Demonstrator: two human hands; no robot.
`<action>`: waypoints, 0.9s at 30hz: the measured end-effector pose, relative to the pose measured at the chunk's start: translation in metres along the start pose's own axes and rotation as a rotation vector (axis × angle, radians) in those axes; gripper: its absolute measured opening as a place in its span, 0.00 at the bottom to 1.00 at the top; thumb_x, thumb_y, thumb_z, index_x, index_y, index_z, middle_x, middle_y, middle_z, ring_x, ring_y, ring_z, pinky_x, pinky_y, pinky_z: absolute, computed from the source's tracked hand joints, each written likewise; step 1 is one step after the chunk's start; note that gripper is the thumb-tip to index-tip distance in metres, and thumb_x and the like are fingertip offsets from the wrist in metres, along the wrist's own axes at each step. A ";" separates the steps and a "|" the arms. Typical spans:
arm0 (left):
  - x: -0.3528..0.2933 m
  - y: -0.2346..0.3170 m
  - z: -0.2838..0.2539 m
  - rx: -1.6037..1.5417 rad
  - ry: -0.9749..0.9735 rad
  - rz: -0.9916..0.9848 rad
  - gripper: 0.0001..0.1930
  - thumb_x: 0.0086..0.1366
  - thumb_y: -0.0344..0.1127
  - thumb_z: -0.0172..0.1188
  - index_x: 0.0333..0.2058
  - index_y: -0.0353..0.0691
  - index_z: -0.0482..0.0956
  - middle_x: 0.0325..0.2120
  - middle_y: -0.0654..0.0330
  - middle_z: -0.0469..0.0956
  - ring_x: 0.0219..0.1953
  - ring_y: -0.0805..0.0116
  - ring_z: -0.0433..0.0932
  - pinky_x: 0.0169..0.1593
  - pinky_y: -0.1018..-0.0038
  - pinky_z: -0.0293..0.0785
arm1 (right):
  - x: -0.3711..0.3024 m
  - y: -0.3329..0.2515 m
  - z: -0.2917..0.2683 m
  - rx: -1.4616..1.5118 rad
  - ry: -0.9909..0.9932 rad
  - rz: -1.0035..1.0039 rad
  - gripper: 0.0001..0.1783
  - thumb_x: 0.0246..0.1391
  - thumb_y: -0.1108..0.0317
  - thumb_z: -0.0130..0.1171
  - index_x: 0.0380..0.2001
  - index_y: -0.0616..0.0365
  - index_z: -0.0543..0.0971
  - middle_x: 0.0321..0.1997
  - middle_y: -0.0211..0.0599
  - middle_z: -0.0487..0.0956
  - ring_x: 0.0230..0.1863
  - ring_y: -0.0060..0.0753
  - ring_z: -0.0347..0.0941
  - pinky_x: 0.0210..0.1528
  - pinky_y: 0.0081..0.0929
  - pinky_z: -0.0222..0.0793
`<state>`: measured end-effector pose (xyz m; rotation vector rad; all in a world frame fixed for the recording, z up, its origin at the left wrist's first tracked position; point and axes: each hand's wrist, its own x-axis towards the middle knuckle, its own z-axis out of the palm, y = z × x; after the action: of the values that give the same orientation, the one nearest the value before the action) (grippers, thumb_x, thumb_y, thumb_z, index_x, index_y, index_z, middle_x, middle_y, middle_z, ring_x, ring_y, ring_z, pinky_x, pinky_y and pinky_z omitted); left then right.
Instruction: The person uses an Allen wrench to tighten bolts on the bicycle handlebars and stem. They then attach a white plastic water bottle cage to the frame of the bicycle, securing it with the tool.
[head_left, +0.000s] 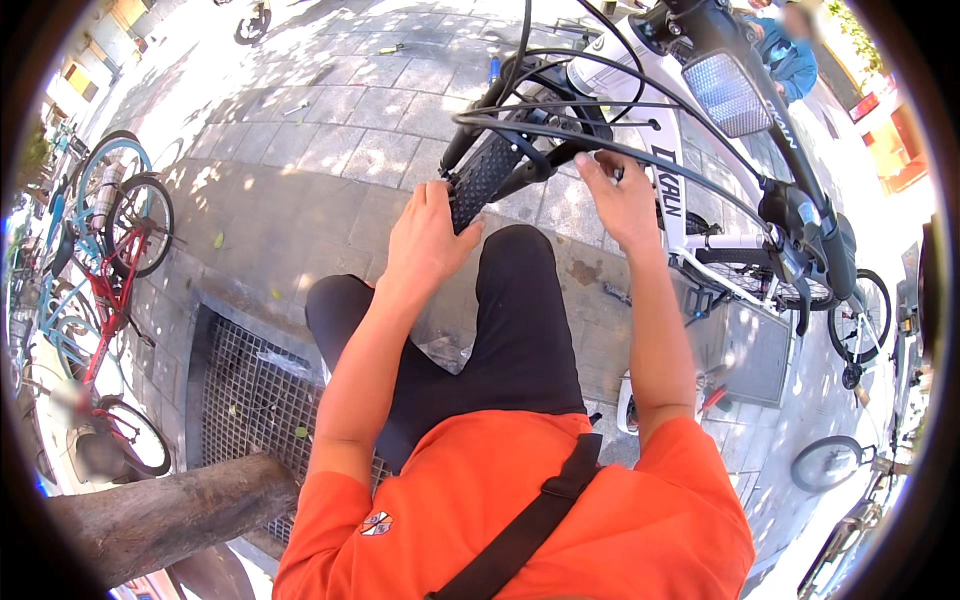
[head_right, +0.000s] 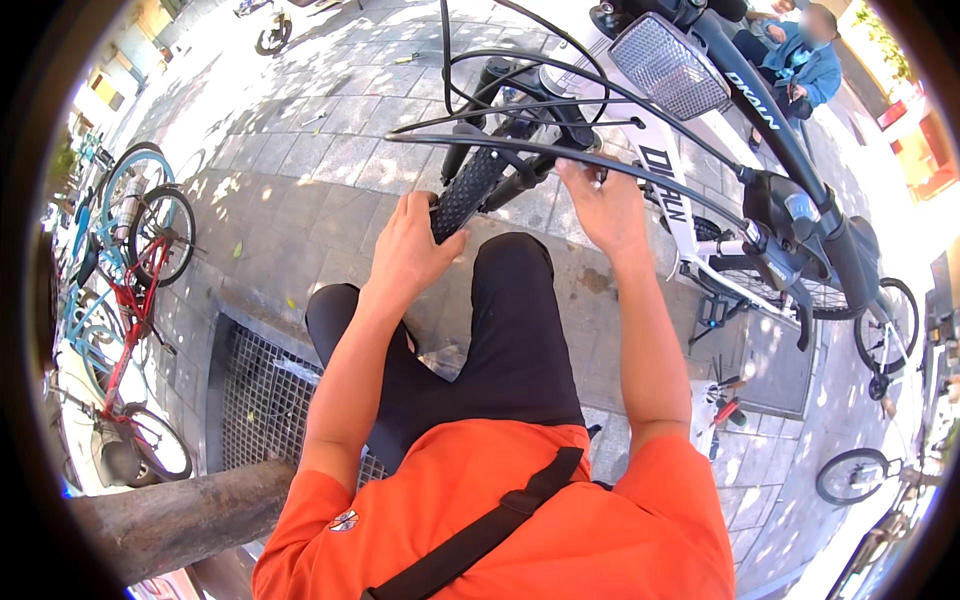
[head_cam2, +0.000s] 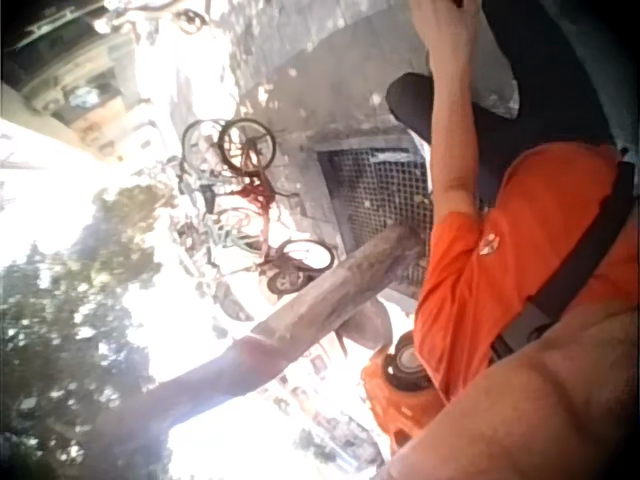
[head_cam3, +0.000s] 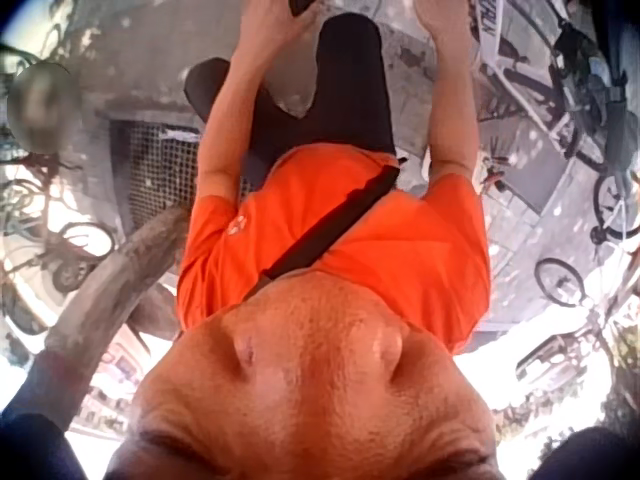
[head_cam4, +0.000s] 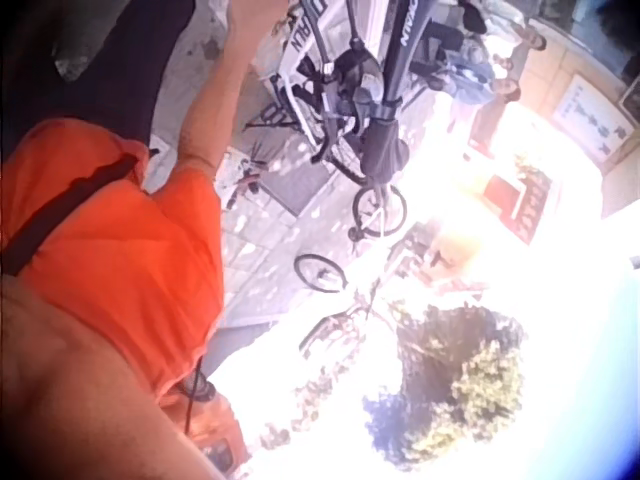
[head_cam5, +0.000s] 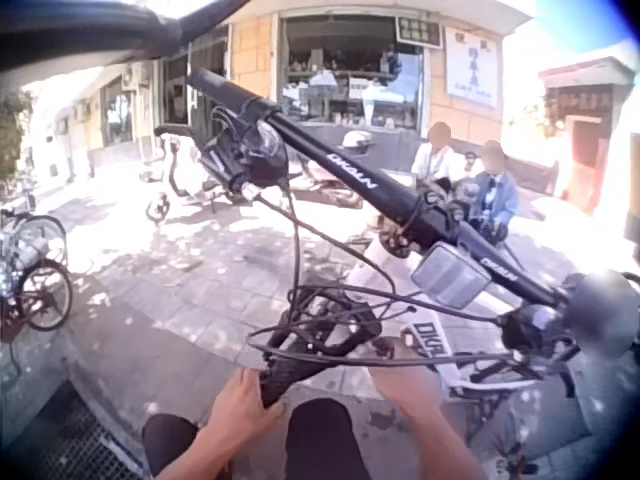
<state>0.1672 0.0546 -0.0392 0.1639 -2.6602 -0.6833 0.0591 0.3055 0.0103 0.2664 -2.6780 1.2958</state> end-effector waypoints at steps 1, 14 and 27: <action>-0.002 0.005 -0.005 -0.032 0.047 0.009 0.25 0.64 0.44 0.68 0.50 0.32 0.71 0.43 0.45 0.78 0.48 0.43 0.81 0.46 0.54 0.79 | -0.008 0.017 0.006 0.069 0.033 0.012 0.27 0.61 0.49 0.68 0.44 0.66 0.84 0.34 0.36 0.82 0.38 0.29 0.76 0.45 0.29 0.72; -0.031 0.036 -0.014 -1.239 -0.628 -0.164 0.15 0.82 0.41 0.51 0.44 0.35 0.78 0.28 0.62 0.75 0.27 0.77 0.72 0.30 0.80 0.68 | -0.054 -0.021 0.065 0.809 -0.376 -0.161 0.20 0.76 0.58 0.49 0.39 0.65 0.79 0.35 0.37 0.77 0.38 0.27 0.73 0.41 0.30 0.71; -0.002 0.052 -0.002 -1.375 -0.206 -0.390 0.20 0.82 0.47 0.49 0.45 0.33 0.79 0.28 0.61 0.76 0.28 0.75 0.74 0.32 0.76 0.72 | -0.106 0.000 0.056 0.897 -0.788 0.236 0.23 0.76 0.53 0.53 0.52 0.66 0.79 0.34 0.31 0.81 0.36 0.22 0.75 0.41 0.26 0.73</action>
<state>0.1685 0.1001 -0.0130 0.2071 -1.7254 -2.4976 0.1591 0.2715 -0.0470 0.6877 -2.4345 2.9186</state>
